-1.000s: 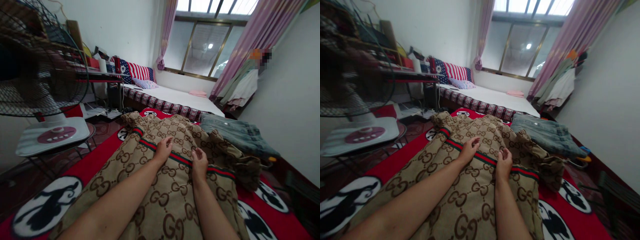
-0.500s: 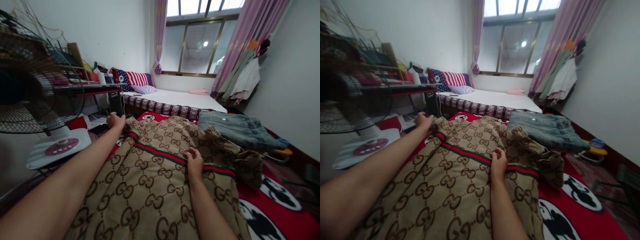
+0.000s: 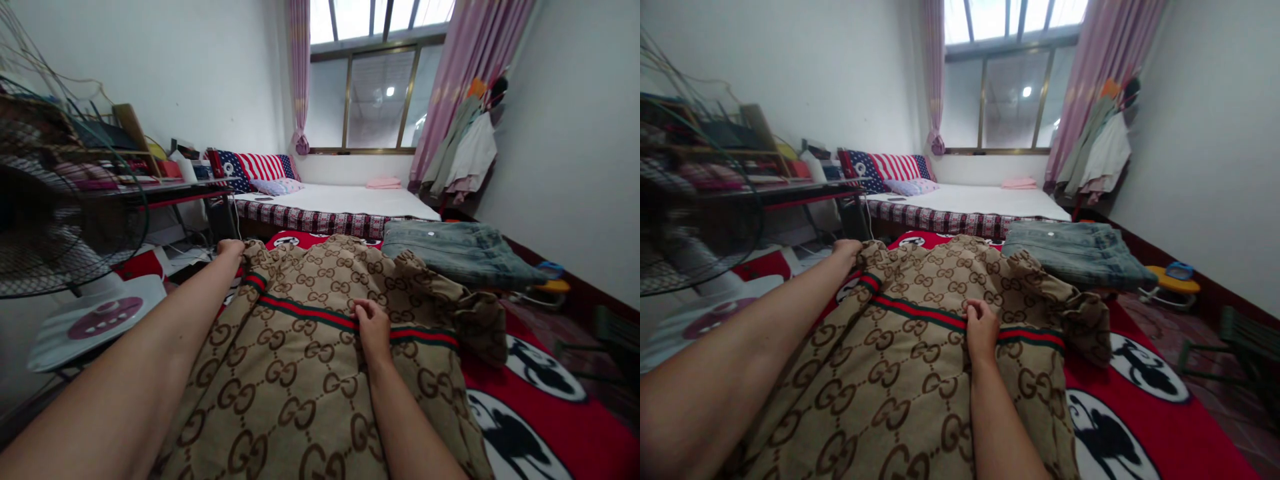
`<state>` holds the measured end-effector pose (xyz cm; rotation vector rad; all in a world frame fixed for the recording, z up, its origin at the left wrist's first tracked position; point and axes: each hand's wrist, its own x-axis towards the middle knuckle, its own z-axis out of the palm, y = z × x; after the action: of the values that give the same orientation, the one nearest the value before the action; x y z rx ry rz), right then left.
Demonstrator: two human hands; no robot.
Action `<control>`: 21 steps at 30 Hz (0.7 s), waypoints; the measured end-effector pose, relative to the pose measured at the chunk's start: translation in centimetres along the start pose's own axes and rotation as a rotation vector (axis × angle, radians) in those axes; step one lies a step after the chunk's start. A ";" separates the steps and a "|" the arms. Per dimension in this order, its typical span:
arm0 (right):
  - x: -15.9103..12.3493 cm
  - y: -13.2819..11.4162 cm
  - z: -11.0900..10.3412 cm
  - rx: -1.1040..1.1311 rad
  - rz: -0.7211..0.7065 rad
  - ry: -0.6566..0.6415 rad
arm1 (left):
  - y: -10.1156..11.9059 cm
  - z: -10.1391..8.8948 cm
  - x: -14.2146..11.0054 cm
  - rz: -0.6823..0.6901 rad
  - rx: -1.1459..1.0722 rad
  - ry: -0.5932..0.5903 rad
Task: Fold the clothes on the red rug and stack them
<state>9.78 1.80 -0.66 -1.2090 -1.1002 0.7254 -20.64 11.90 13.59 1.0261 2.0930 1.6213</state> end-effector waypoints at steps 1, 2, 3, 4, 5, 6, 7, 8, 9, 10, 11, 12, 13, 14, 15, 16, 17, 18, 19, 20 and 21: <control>0.0 0.0 0.0 -0.003 -0.001 -0.004 | 0.8 -0.1 0.2 0.063 0.012 -0.009; 0.0 -0.1 0.0 -0.008 -0.004 -0.007 | 1.8 -0.2 0.3 0.146 0.021 -0.023; 0.0 -0.1 -0.1 -0.013 -0.007 -0.010 | 3.0 -0.3 0.2 0.241 0.025 -0.039; 0.0 -0.1 -0.1 -0.016 -0.010 -0.013 | 4.2 -0.3 -0.1 0.351 0.022 -0.070; 0.0 -0.1 -0.1 -0.016 -0.011 -0.016 | 5.4 -0.3 -0.7 0.481 0.017 -0.132; 0.0 -0.1 -0.1 -0.016 -0.011 -0.019 | 6.5 -0.1 -1.6 0.617 0.014 -0.224; -0.1 -0.1 -0.1 -0.013 -0.009 -0.020 | 7.3 0.1 -2.8 0.753 0.020 -0.352; -0.1 -0.1 -0.1 -0.009 -0.009 -0.019 | 7.6 0.3 -4.2 0.874 0.034 -0.501; -0.1 -0.1 -0.1 0.002 -0.007 -0.010 | 7.5 0.4 -5.7 0.971 0.057 -0.655; -0.1 -0.1 -0.1 0.019 -0.006 0.009 | 6.7 0.6 -7.3 1.035 0.088 -0.799; 0.0 -0.2 -0.1 0.042 -0.005 0.038 | 5.5 0.6 -8.8 1.074 0.125 -0.921; 0.0 -0.2 -0.1 0.069 -0.002 0.077 | 3.8 0.6 -10.1 1.100 0.158 -1.010; 0.0 -0.2 -0.1 0.098 0.004 0.119 | 1.9 0.5 -11.3 1.116 0.203 -1.085; 0.1 -0.2 -0.1 0.125 0.010 0.158 | -0.3 0.4 -12.2 1.120 0.303 -1.158; 0.1 -0.3 -0.1 0.148 0.016 0.190 | -2.4 0.2 -12.8 1.100 0.411 -1.185; 0.1 -0.3 -0.2 0.163 0.020 0.208 | -4.4 0.0 -13.2 1.078 0.503 -1.188; 0.2 -0.3 -0.2 0.172 0.022 0.216 | -6.1 -0.3 -13.5 1.060 0.581 -1.178; 0.2 -0.3 -0.2 0.175 0.021 0.215 | -7.4 -0.6 -13.7 1.043 0.639 -1.158; 0.2 -0.3 -0.2 0.170 0.018 0.207 | -8.4 -0.9 -13.8 1.033 0.676 -1.142; 0.1 -0.3 -0.2 0.162 0.014 0.194 | -9.0 -1.3 -13.8 1.028 0.695 -1.132; 0.1 -0.4 -0.2 0.149 0.010 0.178 | -9.2 -1.8 -13.9 1.028 0.698 -1.132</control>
<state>9.92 1.72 -0.27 -1.1292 -0.8783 0.6817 -15.31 0.02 3.07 2.6631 1.2507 0.1202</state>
